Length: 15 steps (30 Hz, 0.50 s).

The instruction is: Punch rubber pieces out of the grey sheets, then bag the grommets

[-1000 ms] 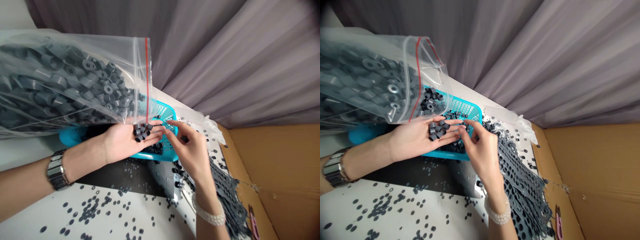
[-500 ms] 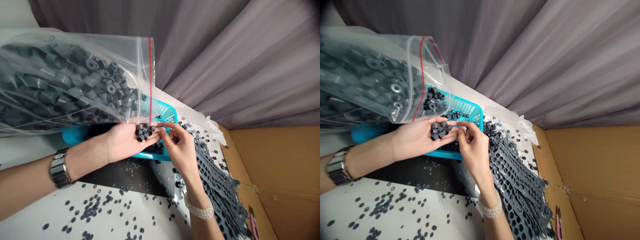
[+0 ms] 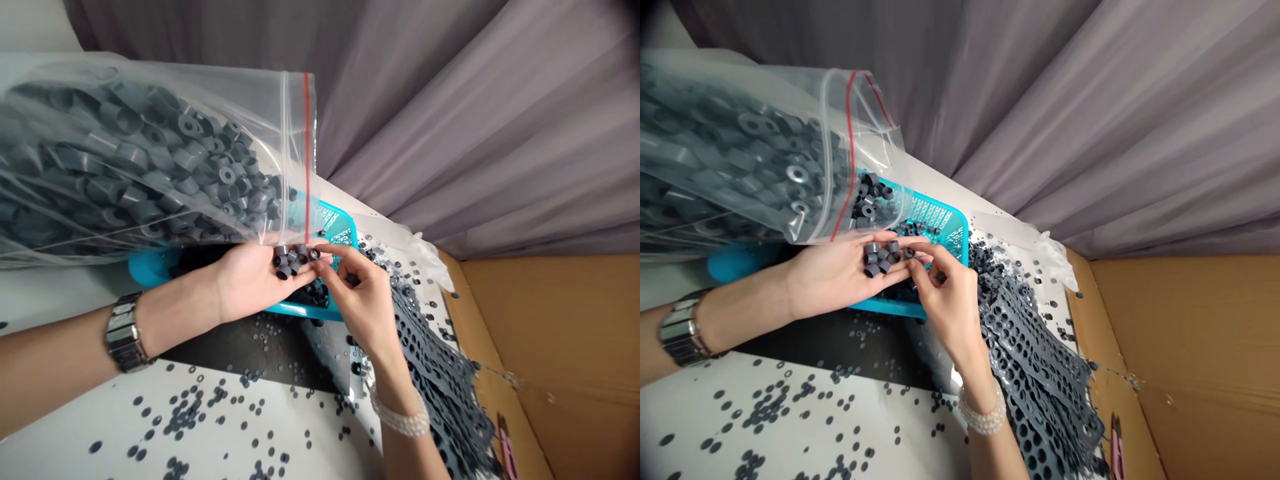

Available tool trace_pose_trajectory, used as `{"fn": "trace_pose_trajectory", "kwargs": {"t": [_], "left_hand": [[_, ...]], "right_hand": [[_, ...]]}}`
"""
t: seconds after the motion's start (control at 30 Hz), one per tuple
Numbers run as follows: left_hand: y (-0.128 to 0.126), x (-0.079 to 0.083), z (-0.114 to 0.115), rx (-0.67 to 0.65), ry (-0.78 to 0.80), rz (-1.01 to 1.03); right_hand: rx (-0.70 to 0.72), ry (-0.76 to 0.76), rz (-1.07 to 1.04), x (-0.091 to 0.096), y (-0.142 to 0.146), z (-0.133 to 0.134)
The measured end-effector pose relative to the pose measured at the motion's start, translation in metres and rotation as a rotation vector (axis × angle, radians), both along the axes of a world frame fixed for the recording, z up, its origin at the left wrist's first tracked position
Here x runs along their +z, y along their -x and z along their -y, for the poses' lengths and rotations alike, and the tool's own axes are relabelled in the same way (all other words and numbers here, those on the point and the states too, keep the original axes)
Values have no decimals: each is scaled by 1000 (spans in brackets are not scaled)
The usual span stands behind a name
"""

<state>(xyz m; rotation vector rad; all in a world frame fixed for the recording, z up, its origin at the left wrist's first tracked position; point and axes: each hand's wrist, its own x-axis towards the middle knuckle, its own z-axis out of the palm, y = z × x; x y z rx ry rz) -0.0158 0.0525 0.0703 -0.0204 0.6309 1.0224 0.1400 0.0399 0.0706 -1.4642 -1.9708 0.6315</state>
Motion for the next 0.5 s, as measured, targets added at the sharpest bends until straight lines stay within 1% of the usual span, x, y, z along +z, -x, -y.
{"fn": "trace_pose_trajectory", "kwargs": {"t": [0.27, 0.4, 0.5], "left_hand": [[2, -3, 0, -28, -39, -19], [2, 0, 1, -12, -5, -50], [2, 1, 1, -8, -18, -24]], "right_hand": [[19, -40, 47, 2, 1, 2], [68, -49, 89, 9, -3, 4], [81, -64, 116, 13, -8, 4]]}}
